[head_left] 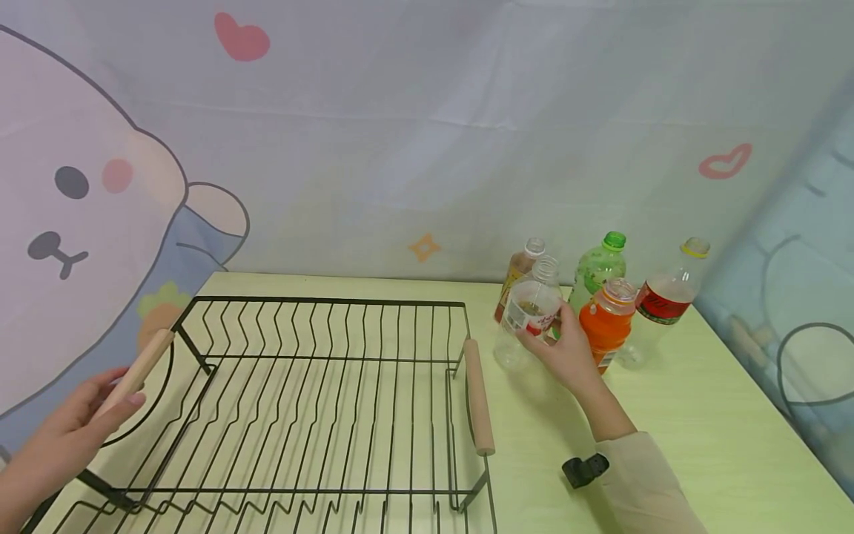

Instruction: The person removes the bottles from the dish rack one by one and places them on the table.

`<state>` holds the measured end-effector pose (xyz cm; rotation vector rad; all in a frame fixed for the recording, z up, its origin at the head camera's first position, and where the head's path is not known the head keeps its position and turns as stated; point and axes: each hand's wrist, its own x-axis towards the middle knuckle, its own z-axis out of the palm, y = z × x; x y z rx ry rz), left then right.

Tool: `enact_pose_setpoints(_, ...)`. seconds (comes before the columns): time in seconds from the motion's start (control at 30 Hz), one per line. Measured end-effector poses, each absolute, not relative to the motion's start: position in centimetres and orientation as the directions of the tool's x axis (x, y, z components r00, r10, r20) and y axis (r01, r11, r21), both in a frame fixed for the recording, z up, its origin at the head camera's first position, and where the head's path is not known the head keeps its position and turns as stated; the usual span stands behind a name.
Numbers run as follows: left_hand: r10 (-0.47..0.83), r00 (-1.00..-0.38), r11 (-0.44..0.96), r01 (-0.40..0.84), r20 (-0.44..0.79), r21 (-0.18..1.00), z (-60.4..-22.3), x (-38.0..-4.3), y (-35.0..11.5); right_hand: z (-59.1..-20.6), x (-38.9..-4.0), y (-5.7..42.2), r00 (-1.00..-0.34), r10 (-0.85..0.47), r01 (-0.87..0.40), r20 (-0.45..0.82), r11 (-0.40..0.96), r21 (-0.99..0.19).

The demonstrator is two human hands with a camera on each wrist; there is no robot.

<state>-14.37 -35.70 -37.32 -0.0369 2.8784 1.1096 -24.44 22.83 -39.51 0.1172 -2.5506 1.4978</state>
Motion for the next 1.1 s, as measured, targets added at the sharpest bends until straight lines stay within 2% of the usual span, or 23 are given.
enact_pose_setpoints(0.3,-0.003,-1.000,0.758,-0.017,-0.022,0.652,-37.43,-14.24,-35.53,-39.56,-24.39,22.76,-0.976,0.017,-0.179,0.215,0.492,-0.852)
enact_pose_setpoints(0.53,-0.004,-1.000,0.755,0.004,0.010,0.656,-37.76,-14.09,-35.54,-39.24,-24.45,22.71,-0.983,0.029,-0.142,0.180,0.498,-0.856)
enact_pose_setpoints(1.1,0.004,-1.000,0.755,0.023,0.030,0.655,-38.04,-14.14,-35.87,-39.38,-24.52,22.66,-0.980,0.049,-0.144,0.192,0.492,-0.859)
